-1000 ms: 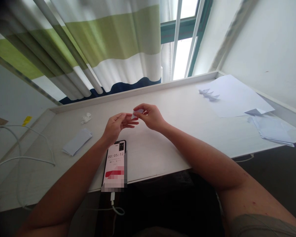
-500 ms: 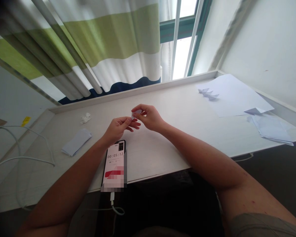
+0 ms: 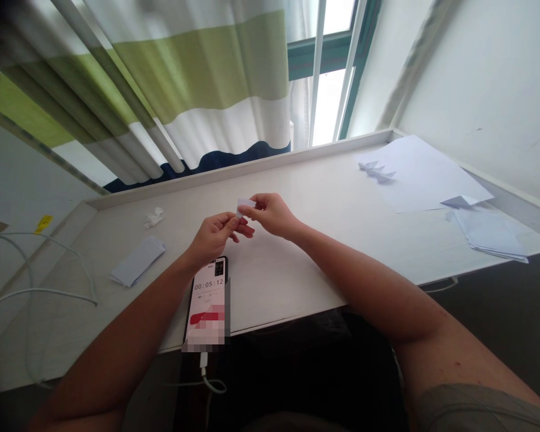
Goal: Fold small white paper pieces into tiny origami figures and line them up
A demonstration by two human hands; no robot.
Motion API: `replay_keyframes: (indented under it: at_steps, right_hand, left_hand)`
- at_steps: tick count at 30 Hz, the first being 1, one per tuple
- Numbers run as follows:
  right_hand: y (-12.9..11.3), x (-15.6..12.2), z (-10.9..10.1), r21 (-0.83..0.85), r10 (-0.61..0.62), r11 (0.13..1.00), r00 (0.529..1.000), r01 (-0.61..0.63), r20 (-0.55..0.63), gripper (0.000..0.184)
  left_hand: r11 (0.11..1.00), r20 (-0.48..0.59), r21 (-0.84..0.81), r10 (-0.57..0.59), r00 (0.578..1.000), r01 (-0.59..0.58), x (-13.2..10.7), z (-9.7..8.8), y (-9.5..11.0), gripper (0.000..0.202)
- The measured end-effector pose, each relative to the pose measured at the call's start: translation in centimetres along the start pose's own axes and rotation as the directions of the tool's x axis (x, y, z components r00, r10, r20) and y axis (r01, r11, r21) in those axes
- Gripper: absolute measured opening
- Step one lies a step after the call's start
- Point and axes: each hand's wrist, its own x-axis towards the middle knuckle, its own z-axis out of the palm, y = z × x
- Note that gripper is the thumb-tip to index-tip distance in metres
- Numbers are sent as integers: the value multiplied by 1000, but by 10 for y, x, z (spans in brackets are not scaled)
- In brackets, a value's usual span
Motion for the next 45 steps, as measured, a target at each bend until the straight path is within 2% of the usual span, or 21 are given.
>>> replay_keyframes:
  at_steps: [7, 11, 14, 18, 22, 26, 30, 35, 39, 41, 45]
  right_hand:
    - [-3, 0, -4, 85, 131, 987, 988, -138, 82, 47]
    - [-1, 0, -4, 71, 98, 992, 987, -107, 125, 44]
    - [-1, 0, -5, 56, 65, 996, 986, -74, 151, 44]
    - [-4, 0, -6, 60, 52, 996, 985, -63, 163, 48]
    - [-4, 2, -7, 123, 17, 991, 979, -42, 203, 57]
    - [-3, 1, -9, 51, 37, 998, 981, -48, 189, 61]
    - [-6, -2, -9, -12, 58, 998, 981, -57, 187, 59]
    - [-10, -1, -7, 157, 104, 978, 973, -137, 206, 65]
    - [-11, 2, -9, 258, 136, 952, 982, -166, 130, 69]
    - [-11, 3, -10, 266, 126, 952, 987, -149, 104, 66]
    - [-6, 2, -9, 223, 131, 961, 981, -161, 145, 60]
  left_hand:
    - [1000, -10, 14, -13, 1000, 13, 1, -1, -3, 47]
    - [999, -2, 40, -34, 999, 34, 1, -3, -3, 46]
    - [998, -25, 56, 2, 1000, -1, 1, -5, -3, 43]
    - [997, -30, 60, 52, 998, -50, -1, -5, 3, 43]
    - [999, -18, 40, 35, 999, -34, -1, -6, 5, 44]
    - [999, 15, 34, -20, 1000, 20, 1, -9, -1, 46]
    - [1000, 39, 3, -23, 999, 23, 1, -8, -1, 49]
    - [998, -23, -56, -22, 999, 21, -2, -8, 8, 44]
    - [997, -73, -56, -48, 996, 44, -1, -11, 7, 44]
    - [998, -72, -45, -53, 996, 50, -1, -12, 5, 44]
    - [999, -60, -19, -41, 997, 40, 0, -11, 2, 43]
